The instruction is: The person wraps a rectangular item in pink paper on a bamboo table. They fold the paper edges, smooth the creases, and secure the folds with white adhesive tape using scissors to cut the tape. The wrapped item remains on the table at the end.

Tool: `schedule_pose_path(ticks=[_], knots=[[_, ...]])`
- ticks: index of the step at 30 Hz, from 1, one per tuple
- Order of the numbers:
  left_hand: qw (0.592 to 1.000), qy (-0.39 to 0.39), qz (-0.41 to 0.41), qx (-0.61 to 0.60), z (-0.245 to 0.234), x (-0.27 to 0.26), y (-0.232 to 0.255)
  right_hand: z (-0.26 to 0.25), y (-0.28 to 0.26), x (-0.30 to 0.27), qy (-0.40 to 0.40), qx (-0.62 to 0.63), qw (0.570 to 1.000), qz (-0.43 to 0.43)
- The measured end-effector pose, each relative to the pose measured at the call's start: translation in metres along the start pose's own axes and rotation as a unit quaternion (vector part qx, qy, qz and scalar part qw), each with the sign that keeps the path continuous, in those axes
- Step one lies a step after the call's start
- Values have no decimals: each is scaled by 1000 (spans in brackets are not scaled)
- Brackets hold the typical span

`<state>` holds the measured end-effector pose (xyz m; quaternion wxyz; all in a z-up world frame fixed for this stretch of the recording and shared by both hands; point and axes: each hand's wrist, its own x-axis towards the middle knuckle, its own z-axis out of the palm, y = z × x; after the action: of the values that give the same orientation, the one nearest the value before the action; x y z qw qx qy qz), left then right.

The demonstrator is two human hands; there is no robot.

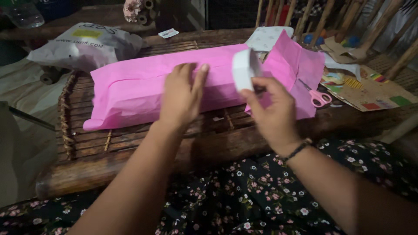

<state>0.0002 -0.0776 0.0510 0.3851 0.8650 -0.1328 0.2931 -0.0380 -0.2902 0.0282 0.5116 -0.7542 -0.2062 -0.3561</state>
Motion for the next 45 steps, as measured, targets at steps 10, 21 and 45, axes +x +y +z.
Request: schedule_pose_path(ticks=[10,21,45], knots=[[952,23,75,-296,4,79,0,44,13,99,-73,32,983,-168],[765,-98,-172,-612,27,147,-113,101,102,141,-280,3,959,-42],[664,-159,-153,-715,32,139,-127,-37,169,122,6,-125,992,9]])
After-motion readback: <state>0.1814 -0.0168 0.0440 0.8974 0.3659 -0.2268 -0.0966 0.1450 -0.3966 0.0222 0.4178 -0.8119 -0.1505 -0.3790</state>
